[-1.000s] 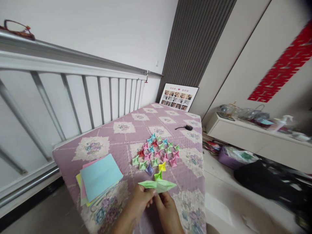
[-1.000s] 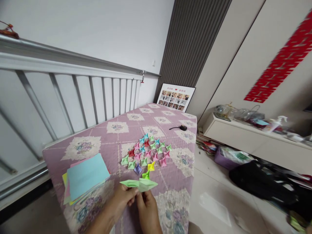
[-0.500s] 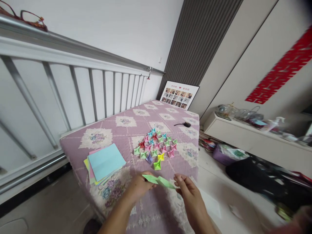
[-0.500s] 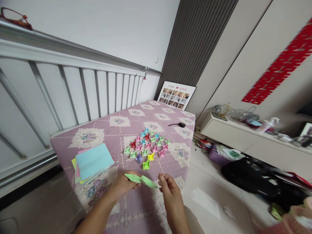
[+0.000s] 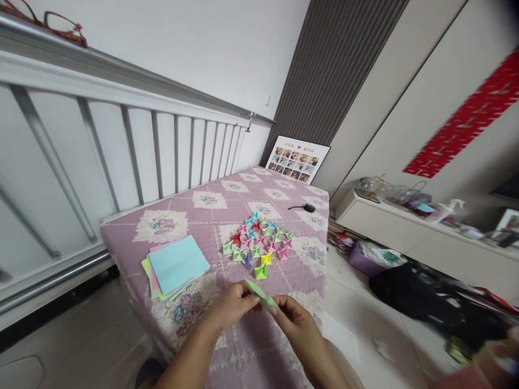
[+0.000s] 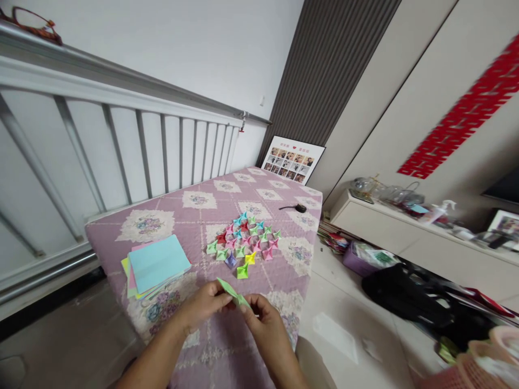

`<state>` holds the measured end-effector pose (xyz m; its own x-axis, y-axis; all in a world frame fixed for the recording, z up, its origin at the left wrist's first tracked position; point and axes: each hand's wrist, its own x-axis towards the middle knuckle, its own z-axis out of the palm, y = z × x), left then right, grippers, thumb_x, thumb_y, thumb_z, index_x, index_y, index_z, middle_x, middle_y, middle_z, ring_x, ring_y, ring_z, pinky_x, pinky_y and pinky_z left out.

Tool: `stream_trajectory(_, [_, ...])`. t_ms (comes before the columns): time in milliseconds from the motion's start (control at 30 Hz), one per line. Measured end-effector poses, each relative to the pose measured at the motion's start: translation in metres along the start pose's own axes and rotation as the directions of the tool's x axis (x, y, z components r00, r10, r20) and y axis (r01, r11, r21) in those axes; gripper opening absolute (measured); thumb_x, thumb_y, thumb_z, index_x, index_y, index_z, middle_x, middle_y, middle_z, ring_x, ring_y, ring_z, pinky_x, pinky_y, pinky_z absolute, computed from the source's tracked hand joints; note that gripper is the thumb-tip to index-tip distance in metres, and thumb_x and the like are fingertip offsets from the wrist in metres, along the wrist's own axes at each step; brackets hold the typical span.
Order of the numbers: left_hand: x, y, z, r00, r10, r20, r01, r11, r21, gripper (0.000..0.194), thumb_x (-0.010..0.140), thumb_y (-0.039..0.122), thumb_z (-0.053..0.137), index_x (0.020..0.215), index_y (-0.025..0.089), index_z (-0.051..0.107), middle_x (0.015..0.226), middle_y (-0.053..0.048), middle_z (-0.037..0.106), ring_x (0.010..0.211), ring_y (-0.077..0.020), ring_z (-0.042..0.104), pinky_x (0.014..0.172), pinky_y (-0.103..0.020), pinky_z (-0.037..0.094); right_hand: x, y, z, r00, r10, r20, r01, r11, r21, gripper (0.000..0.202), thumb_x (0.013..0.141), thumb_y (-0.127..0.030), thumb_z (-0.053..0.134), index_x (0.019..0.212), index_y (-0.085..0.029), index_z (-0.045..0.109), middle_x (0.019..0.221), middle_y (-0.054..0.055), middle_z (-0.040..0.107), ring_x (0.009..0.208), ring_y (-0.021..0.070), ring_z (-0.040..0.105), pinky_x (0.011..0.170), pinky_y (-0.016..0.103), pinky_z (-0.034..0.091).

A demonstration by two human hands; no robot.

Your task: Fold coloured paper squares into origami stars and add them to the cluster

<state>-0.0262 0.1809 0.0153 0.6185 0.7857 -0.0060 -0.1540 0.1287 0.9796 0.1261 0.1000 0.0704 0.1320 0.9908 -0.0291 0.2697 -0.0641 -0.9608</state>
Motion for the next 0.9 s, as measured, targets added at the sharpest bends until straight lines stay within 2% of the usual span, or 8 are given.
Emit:
stream_trajectory(100, [-0.001,-0.002,-0.003,0.999,0.017,0.041,-0.015,0.999,-0.043,0.028,0.079,0.039,0.061,0.092,0.013,0.063,0.079,-0.002,0.064,0.073,-0.0148,0.057,0.068,-0.026,0.042,-0.001,-0.004,0.001,0.999,0.05,-0.005,-0.049,0.998,0.046,0.033,0.075,-0.051,0.067,0.084,-0.019,0.069,0.085,0.005,0.07,0.086,0.0223,0.062,0.081,0.032,0.047])
stream_trajectory(300, [-0.004,0.005,-0.004,0.999,0.002,0.047,0.001,0.997,-0.082,0.032,0.076,0.042,0.066,0.089,0.013,0.062,0.08,-0.003,0.064,0.075,-0.0159,0.058,0.069,-0.027,0.043,-0.003,-0.002,0.001,0.988,0.155,-0.004,-0.155,0.986,0.068,0.033,0.075,-0.053,0.066,0.08,-0.02,0.067,0.081,0.002,0.066,0.071,0.0147,0.055,0.064,0.024,0.043])
stream_trajectory(500, [-0.006,0.004,-0.005,0.998,0.004,0.057,-0.002,1.0,-0.029,0.027,0.078,0.037,0.064,0.09,0.013,0.064,0.079,-0.003,0.065,0.074,-0.0155,0.059,0.069,-0.026,0.043,-0.006,-0.008,0.0,0.986,0.163,0.045,-0.165,0.986,0.034,0.03,0.077,-0.049,0.063,0.087,-0.021,0.068,0.085,0.002,0.067,0.075,0.0157,0.056,0.066,0.024,0.043])
stream_trajectory(667, [-0.007,0.003,-0.005,0.997,-0.022,0.076,0.02,0.999,0.034,0.027,0.079,0.039,0.065,0.092,0.015,0.065,0.083,-0.002,0.067,0.078,-0.0163,0.06,0.073,-0.027,0.044,-0.005,-0.012,0.001,0.997,0.05,0.052,-0.045,0.995,-0.093,0.024,0.078,-0.043,0.061,0.081,-0.02,0.068,0.079,0.002,0.069,0.079,0.0192,0.06,0.074,0.028,0.045])
stream_trajectory(767, [-0.007,0.006,-0.002,0.992,-0.024,0.12,0.024,1.0,0.003,0.027,0.078,0.037,0.066,0.093,0.015,0.066,0.082,-0.001,0.065,0.076,-0.015,0.058,0.072,-0.026,0.044,-0.003,-0.01,0.003,1.0,-0.002,-0.003,0.002,0.972,-0.234,0.019,0.076,-0.038,0.06,0.076,-0.021,0.067,0.075,0.001,0.068,0.073,0.0183,0.059,0.068,0.027,0.044])
stream_trajectory(900, [-0.006,0.008,0.001,0.985,-0.018,0.173,0.021,1.0,-0.017,0.027,0.077,0.031,0.065,0.098,0.014,0.066,0.082,-0.001,0.064,0.075,-0.0142,0.057,0.072,-0.025,0.044,-0.001,-0.008,0.006,0.997,-0.052,-0.057,0.022,0.898,-0.44,0.016,0.079,-0.035,0.055,0.076,-0.022,0.065,0.071,0.0,0.066,0.066,0.0168,0.057,0.061,0.026,0.041])
